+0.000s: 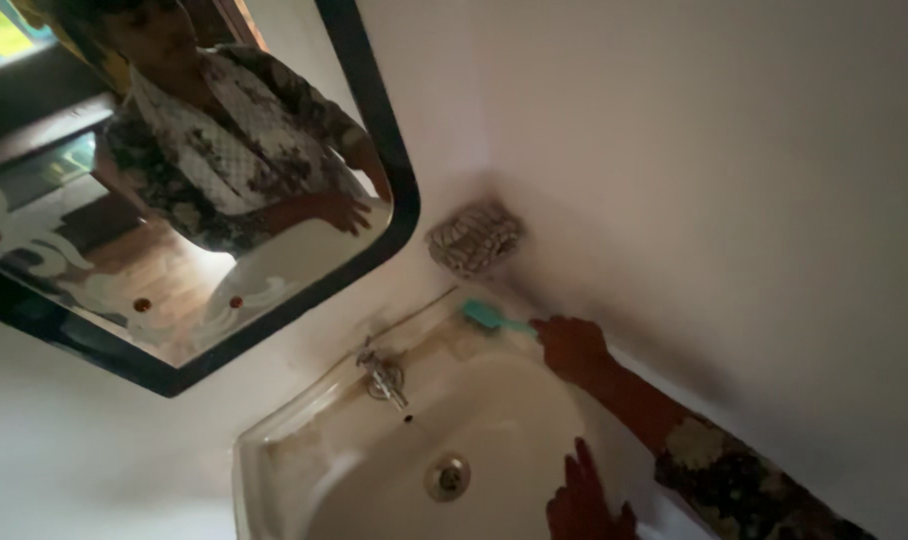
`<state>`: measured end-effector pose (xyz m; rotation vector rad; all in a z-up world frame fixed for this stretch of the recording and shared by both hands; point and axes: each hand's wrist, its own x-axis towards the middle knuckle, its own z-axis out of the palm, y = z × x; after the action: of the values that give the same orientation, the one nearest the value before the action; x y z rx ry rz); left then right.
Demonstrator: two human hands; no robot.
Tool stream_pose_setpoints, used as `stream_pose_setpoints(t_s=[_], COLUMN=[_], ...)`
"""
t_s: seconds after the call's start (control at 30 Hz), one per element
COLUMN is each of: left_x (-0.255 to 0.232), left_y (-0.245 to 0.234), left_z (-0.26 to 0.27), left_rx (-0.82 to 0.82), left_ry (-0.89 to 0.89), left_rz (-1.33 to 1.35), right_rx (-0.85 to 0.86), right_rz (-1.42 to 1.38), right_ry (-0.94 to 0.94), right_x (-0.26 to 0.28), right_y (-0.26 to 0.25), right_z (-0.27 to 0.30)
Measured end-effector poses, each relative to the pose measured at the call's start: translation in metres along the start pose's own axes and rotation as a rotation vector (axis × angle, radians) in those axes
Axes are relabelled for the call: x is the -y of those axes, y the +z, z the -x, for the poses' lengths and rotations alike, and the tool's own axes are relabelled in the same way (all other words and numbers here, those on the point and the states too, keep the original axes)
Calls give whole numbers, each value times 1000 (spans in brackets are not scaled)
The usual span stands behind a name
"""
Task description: The person cleans a sink basin using a brush, scrubbing the interior surface and around the drain while water runs from the faucet.
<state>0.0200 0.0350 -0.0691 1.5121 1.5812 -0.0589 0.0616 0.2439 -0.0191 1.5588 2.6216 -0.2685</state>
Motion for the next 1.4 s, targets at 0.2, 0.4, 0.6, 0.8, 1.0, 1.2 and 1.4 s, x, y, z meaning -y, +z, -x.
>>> stream_pose_setpoints(t_s=[0.2, 0.4, 0.6, 0.8, 1.0, 1.2, 1.4], left_x=[33, 46, 27, 6, -10, 3, 23], left_y=[22, 63, 35, -10, -26, -4, 30], left_z=[-31, -37, 7, 31, 38, 25, -2], left_rx=[55, -118, -131, -117, 5, 11, 18], left_ry=[-83, -103, 3, 55, -26, -10, -29], left_rz=[-75, -290, -152, 37, 85, 33, -70], right_rx=[-94, -253, -81, 41, 98, 157, 214], right_rz=[9, -32, -144, -110, -168, -244, -272], right_ry=[188, 76, 133, 147, 174, 284, 350], right_x=[-35, -30, -15, -23, -42, -48, -52], right_y=[13, -8, -11, -1, -14, -34, -19], right_z=[63, 81, -24, -48, 25, 118, 146])
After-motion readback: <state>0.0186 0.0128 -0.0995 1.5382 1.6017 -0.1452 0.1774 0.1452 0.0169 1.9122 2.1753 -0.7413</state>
